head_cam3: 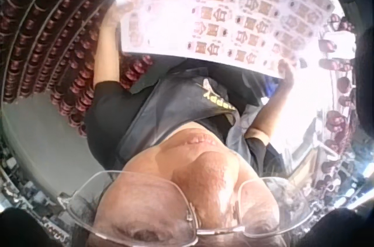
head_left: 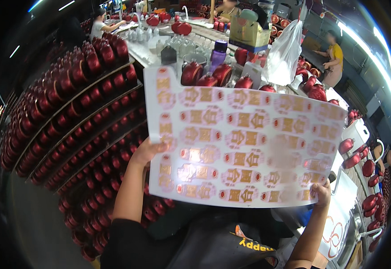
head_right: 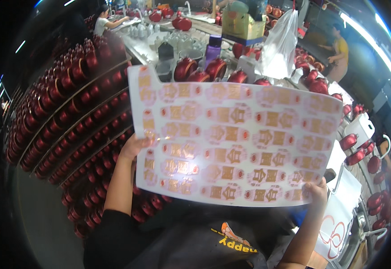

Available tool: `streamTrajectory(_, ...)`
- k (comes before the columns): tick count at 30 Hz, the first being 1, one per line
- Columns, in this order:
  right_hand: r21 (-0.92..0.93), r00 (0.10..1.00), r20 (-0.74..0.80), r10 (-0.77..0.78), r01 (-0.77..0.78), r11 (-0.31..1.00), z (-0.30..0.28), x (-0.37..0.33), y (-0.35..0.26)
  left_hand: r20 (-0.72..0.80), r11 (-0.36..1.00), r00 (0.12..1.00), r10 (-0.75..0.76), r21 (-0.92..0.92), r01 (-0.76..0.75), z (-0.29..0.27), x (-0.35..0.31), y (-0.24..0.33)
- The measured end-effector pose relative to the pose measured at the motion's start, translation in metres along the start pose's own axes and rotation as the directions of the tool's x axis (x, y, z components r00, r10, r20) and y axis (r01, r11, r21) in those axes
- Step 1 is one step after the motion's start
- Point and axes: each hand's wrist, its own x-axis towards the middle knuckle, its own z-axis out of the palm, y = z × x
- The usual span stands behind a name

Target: The person wipes a red decorative container with a cloth, then uses scissors to cut individual stickers from a large sticker sheet. The stickers are cut one by one and set aside on the work surface.

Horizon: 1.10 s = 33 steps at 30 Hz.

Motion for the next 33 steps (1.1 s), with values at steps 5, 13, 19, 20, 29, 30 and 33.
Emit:
streamTrajectory(5,-0.042,0.981,0.162,0.104,-0.098,0.994,0.041,0.084,-0.037,-0.120,0.992,0.991,0.058,-0.107,-0.071,-0.038,0.014,-0.020)
streamTrajectory(13,-0.438,0.957,0.287,-0.035,0.164,0.884,0.146,0.259,-0.136,-0.483,0.996,0.874,0.049,-0.040,-0.078,-0.109,-0.012,-0.088)
streamTrajectory(19,-0.773,0.743,0.418,-0.522,0.593,0.225,0.236,0.456,-0.206,-0.627,0.955,0.778,-0.043,-0.254,-0.152,-0.106,-0.019,-0.115)
streamTrajectory(20,-0.732,0.580,0.581,-0.571,0.679,-0.055,0.248,0.487,-0.212,-0.622,0.927,0.780,-0.067,-0.328,-0.182,-0.102,-0.021,-0.117)
streamTrajectory(29,-0.918,0.483,0.358,-0.799,0.339,-0.207,0.248,0.640,-0.253,-0.457,0.926,0.888,0.042,-0.316,-0.206,-0.129,-0.046,-0.112)
streamTrajectory(30,-0.897,0.477,0.393,-0.786,0.387,-0.214,0.243,0.640,-0.253,-0.465,0.925,0.885,0.022,-0.326,-0.195,-0.131,-0.047,-0.114)
streamTrajectory(33,-0.832,0.500,0.493,-0.712,0.509,-0.220,0.248,0.629,-0.245,-0.504,0.918,0.864,-0.023,-0.353,-0.181,-0.130,-0.049,-0.120)
